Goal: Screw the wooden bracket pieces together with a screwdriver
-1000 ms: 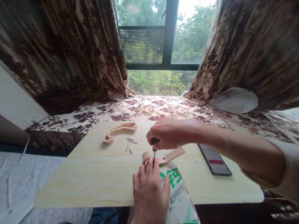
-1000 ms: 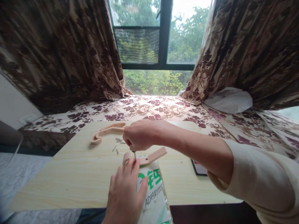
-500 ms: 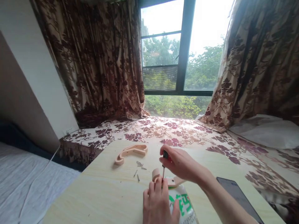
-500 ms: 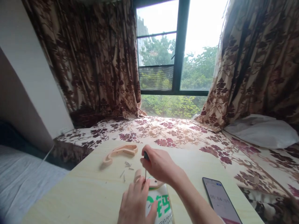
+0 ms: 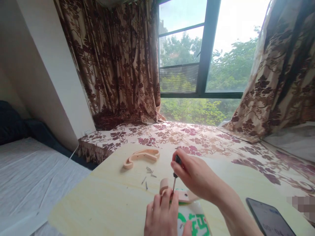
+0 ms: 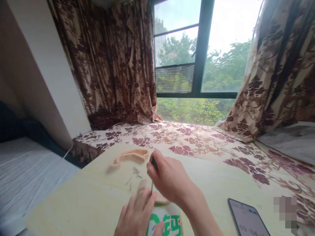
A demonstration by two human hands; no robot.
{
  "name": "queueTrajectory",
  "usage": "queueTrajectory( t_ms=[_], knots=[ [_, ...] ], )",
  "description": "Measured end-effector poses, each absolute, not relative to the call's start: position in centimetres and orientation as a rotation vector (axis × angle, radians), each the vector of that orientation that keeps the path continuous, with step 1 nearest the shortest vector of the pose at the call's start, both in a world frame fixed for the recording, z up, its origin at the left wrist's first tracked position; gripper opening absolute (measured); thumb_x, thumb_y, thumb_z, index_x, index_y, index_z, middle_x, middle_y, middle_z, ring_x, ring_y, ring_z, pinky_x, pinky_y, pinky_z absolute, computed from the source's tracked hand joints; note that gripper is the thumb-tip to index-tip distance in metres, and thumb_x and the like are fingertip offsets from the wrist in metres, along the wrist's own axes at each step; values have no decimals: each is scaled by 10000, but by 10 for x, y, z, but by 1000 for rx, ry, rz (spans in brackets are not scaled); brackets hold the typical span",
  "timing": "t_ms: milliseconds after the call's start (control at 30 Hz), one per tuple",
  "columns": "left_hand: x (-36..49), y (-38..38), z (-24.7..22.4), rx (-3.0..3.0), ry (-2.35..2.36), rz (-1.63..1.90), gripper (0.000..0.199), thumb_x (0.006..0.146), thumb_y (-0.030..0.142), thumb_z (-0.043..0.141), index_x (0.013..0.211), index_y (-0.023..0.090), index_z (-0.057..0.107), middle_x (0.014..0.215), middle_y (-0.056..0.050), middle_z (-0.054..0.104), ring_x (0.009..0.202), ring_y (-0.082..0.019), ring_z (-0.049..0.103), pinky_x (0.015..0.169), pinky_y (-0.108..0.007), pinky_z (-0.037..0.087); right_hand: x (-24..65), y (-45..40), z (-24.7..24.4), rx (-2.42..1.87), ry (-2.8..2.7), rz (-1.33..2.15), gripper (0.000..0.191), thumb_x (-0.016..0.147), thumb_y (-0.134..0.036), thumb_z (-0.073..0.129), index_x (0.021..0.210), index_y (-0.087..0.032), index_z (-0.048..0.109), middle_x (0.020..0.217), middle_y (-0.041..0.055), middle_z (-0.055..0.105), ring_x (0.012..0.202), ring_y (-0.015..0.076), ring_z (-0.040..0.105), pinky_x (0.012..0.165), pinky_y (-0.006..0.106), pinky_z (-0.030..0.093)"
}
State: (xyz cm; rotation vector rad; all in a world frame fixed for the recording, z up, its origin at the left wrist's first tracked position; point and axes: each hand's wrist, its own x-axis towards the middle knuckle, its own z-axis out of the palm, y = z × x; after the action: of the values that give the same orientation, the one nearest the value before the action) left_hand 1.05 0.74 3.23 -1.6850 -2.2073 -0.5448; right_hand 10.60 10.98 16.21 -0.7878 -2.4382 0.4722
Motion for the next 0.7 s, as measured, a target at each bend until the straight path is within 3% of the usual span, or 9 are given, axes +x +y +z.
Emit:
queueTrajectory(
  t_ms=[233, 433, 700],
  knots=[
    [12, -1, 54, -1822, -2204, -670, 497, 749, 354, 566, 1241, 286, 564, 1325, -22, 545, 1114, -270, 532, 903, -405, 429, 114, 113, 162, -778, -2414, 392, 214, 893, -354, 440, 735, -211, 438, 613, -7, 547, 564, 132, 465, 529, 265, 301],
    [16, -3, 64, -1838, -2226, -707, 474, 779, 379, 516, 1235, 262, 566, 1327, -37, 539, 1110, -271, 516, 919, -419, 414, 116, 114, 165, -612, -2374, 561, 138, 878, -307, 486, 962, -223, 557, 705, -20, 628, 610, 118, 518, 582, 250, 360],
    [18, -3, 66, -1849, -2247, -731, 466, 775, 379, 499, 1224, 283, 573, 1297, -35, 556, 1117, -274, 499, 923, -424, 401, 112, 116, 160, -775, -2385, 351, 194, 876, -369, 485, 774, -205, 507, 634, -10, 581, 574, 129, 474, 530, 261, 312]
  ],
)
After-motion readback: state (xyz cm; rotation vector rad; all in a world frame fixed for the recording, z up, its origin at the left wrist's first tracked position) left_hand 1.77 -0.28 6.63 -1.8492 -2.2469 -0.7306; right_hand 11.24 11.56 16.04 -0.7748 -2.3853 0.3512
